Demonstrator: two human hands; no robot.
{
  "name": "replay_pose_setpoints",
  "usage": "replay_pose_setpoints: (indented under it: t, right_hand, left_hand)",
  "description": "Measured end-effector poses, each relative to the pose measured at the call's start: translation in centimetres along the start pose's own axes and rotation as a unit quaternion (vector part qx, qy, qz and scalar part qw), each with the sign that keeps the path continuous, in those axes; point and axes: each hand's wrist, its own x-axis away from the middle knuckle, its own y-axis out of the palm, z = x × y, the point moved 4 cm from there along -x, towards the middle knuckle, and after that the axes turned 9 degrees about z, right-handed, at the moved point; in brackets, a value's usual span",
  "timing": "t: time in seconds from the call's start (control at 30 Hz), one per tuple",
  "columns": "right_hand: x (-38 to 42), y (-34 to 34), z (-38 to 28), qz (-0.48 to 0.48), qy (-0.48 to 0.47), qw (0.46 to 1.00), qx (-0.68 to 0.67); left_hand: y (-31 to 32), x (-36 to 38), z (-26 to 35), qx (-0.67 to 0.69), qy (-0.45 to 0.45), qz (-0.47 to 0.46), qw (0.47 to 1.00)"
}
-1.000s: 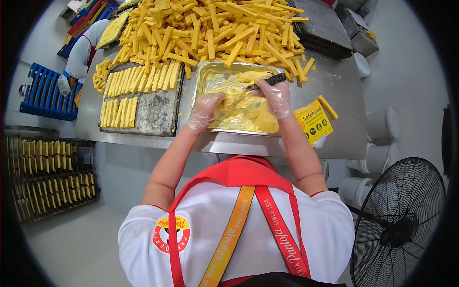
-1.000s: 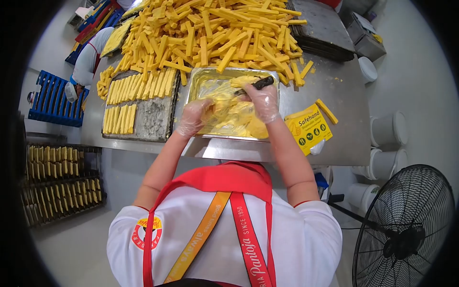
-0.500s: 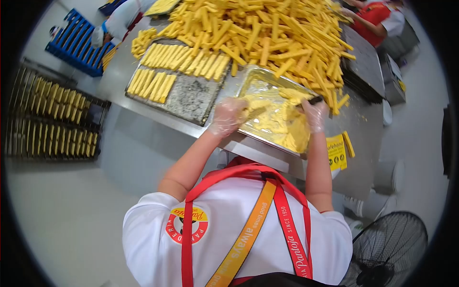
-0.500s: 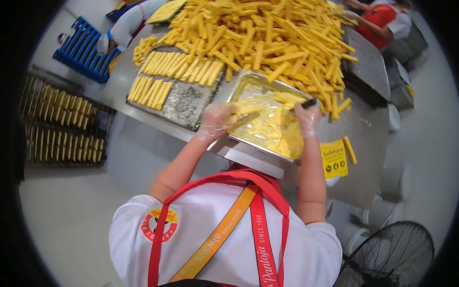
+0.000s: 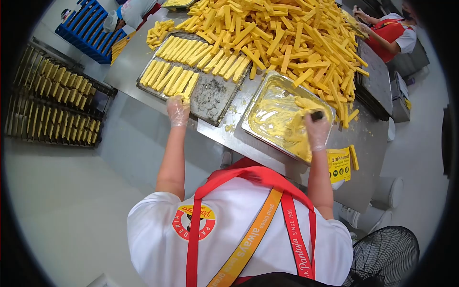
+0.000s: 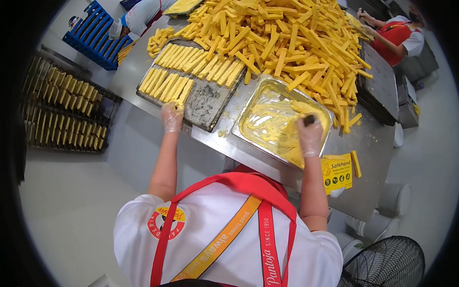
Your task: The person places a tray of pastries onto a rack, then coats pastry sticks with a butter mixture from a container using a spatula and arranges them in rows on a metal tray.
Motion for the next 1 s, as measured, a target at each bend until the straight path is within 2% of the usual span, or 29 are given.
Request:
replay_pose_setpoints:
  t: [0.07, 0.1, 0.17, 0.2, 0.27, 0.3, 0.37, 0.43, 0.47, 0.53, 0.57, 0.6, 0.63, 0.67, 0.7, 0.73, 0.8, 0.83, 0.87, 0.9, 0.93, 0.97, 1.0]
  right_hand:
    - [2.6, 1.6, -2.0, -0.073, -0.114, 0.986, -0.094]
    - [2.3, 1.8, -1.9, -0.122, -0.071, 0.984, -0.113]
    - [2.0, 2.0, -1.6, -0.219, 0.020, 0.964, -0.152]
    - [-0.1, 1.6, 0.4, -0.180, 0.028, 0.976, -0.119]
    - [-3.3, -0.1, 2.5, -0.036, 0.083, 0.986, -0.143]
    - [-3.5, -0.3, 2.5, 0.006, 0.027, 0.997, -0.068]
    - [-3.3, -0.3, 1.8, 0.091, -0.082, 0.989, 0.086]
    - [0.2, 1.3, -1.6, -0.004, -0.176, 0.984, 0.029]
    - [1.8, 1.2, -4.5, -0.103, -0.144, 0.984, -0.011]
    - [1.7, 2.3, -3.1, -0.241, -0.025, 0.966, -0.085]
    - [0.5, 1.7, -2.3, -0.202, 0.017, 0.975, -0.091]
    - [-1.1, 1.0, -1.3, -0.162, 0.057, 0.980, -0.096]
    - [-2.8, 0.3, 0.3, -0.082, 0.042, 0.994, -0.062]
    - [-4.5, -0.4, 2.2, -0.006, 0.045, 0.998, 0.037]
    - [-4.3, -1.1, 1.2, 0.073, -0.082, 0.989, 0.103]
    - [-3.5, -1.2, -0.6, 0.148, -0.206, 0.953, 0.166]
    - [-0.6, -0.5, -2.6, 0.006, -0.233, 0.971, 0.059]
    - [0.4, -0.5, -3.8, -0.163, -0.168, 0.972, 0.011]
    - [0.6, -0.1, -2.8, -0.250, -0.115, 0.961, -0.025]
    - [0.0, -0.6, -2.2, -0.240, -0.066, 0.969, -0.012]
    - [-1.0, -1.2, -1.6, -0.229, -0.018, 0.973, 0.000]
    - [-2.9, -1.2, 1.1, -0.124, -0.005, 0.992, -0.011]
    - [-4.4, -1.9, 2.5, -0.028, -0.007, 0.997, 0.065]
  left_hand:
    - [-1.5, -0.4, 1.3, -0.023, -0.039, -0.015, 0.999]
    - [-2.3, -1.2, 2.3, -0.034, -0.056, -0.022, 0.998]
    - [-3.5, -3.3, 4.8, -0.020, 0.004, 0.004, 1.000]
    - [-3.8, -4.1, 6.0, -0.013, 0.033, 0.016, 0.999]
    - [-1.8, -6.5, 8.1, 0.075, 0.042, -0.010, 0.996]
    - [-0.2, -8.0, 9.2, 0.119, 0.045, -0.022, 0.992]
    - [3.9, -9.9, 10.8, 0.141, 0.115, 0.004, 0.983]
    - [7.9, -11.7, 12.5, 0.192, 0.156, -0.005, 0.969]
    - [9.6, -12.5, 13.3, 0.218, 0.176, -0.010, 0.960]
    - [12.2, -13.8, 14.7, 0.183, 0.267, -0.008, 0.946]
    - [13.3, -14.3, 15.2, 0.165, 0.313, -0.006, 0.935]
    - [14.8, -15.1, 15.4, 0.126, 0.320, -0.050, 0.938]
    - [16.1, -15.6, 15.4, 0.087, 0.327, -0.093, 0.937]
    - [17.0, -15.8, 15.3, 0.046, 0.332, -0.136, 0.932]
    - [16.7, -16.4, 15.4, 0.057, 0.335, -0.109, 0.934]
    - [15.5, -17.1, 15.8, 0.108, 0.323, -0.066, 0.938]
    - [12.5, -18.5, 16.6, 0.208, 0.293, 0.020, 0.933]
    - [10.7, -19.1, 17.5, 0.214, 0.290, 0.057, 0.931]
    - [8.5, -19.5, 18.3, 0.220, 0.287, 0.092, 0.928]
    - [6.4, -19.6, 19.0, 0.225, 0.283, 0.127, 0.924]
    - [4.7, -19.4, 19.7, 0.293, 0.211, 0.064, 0.931]
    - [3.0, -18.5, 21.0, 0.355, 0.136, 0.001, 0.925]
    - [2.1, -17.1, 21.9, 0.412, 0.059, -0.061, 0.907]
